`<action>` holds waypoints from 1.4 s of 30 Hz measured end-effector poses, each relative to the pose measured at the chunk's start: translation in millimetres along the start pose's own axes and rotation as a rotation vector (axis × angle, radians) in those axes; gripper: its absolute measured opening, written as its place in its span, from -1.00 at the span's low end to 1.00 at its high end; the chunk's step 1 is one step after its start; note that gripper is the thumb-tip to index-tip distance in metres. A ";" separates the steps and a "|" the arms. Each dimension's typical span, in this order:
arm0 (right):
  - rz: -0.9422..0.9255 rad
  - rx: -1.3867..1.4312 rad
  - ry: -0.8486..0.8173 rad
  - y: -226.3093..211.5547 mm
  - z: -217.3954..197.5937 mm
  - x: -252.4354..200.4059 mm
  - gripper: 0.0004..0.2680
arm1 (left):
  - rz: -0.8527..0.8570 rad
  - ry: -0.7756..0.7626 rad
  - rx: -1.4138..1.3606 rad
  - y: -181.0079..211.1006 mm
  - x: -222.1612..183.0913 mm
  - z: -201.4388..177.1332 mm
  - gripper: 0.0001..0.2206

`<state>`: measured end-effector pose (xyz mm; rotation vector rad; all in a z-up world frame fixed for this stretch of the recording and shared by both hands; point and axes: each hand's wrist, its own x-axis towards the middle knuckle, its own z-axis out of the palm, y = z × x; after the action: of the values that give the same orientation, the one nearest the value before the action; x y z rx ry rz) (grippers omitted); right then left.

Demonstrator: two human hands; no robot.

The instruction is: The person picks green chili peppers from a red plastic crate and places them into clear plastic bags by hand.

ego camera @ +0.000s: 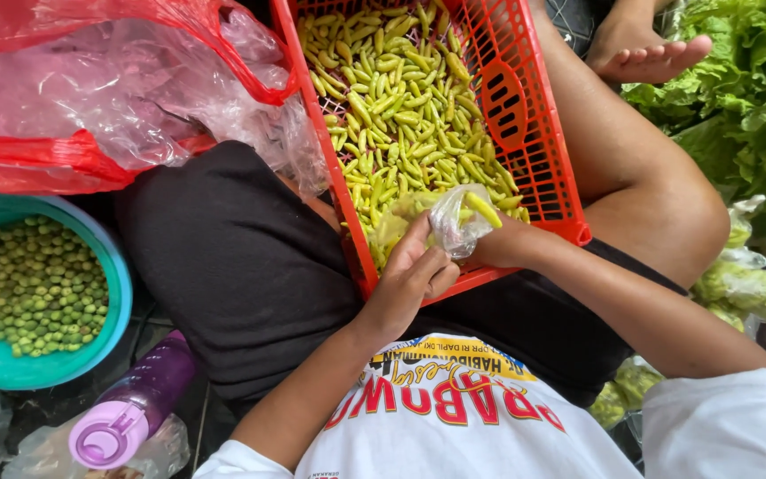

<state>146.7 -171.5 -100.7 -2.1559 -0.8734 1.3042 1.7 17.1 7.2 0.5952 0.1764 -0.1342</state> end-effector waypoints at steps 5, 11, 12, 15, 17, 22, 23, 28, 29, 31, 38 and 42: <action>0.044 0.024 -0.034 23.4 -5.1 5.1 -0.42 | 0.004 -0.006 0.021 -2.9 -2.7 -2.5 -0.60; 0.096 -0.288 0.162 -72.8 -92.8 -59.2 -0.64 | -0.050 -0.011 0.046 4.9 -4.4 -1.2 -0.63; 0.092 -0.353 0.241 -105.5 -108.9 -77.3 -0.74 | -0.108 -0.008 0.087 3.9 -3.9 -4.0 -0.64; 0.068 -0.159 0.184 -145.1 -127.8 -102.7 -0.76 | -0.098 -0.005 0.083 -2.3 -4.0 -7.3 -0.68; 0.047 -0.151 0.130 -158.0 -126.1 -101.2 -0.75 | -0.088 -0.013 0.084 -2.8 -4.2 -7.0 -0.68; -0.034 -0.218 -0.041 -182.2 -116.2 -75.5 -0.76 | -0.058 0.002 0.115 -0.4 -3.6 -3.2 -0.76; -0.127 -0.130 -0.042 -184.0 -116.0 -71.6 -0.73 | -0.068 0.030 0.109 -2.1 -3.3 -4.2 -0.65; -0.176 0.357 -0.021 -168.7 -106.6 -63.2 -0.71 | -0.099 0.036 0.098 -0.9 -1.4 -1.2 -0.51; -0.160 0.381 -0.060 -169.8 -105.6 -65.2 -0.70 | -0.099 0.035 0.068 -0.6 -0.8 -1.5 -0.53; -0.140 0.405 -0.100 -167.0 -104.8 -68.0 -0.68 | -0.100 0.035 0.035 1.8 0.1 -0.1 -0.54; -0.147 0.235 -0.064 -173.7 -109.7 -85.2 -0.72 | -0.107 -0.002 -0.026 -5.6 1.1 -8.9 -0.63; -0.222 0.060 -0.025 -181.5 -111.4 -95.1 -0.66 | -0.141 -0.005 -0.035 -5.2 0.6 -12.8 -0.62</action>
<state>163.5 -123.2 126.9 -1.9385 -1.0378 1.2316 -0.2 20.1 -6.1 0.5472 0.2157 -0.2681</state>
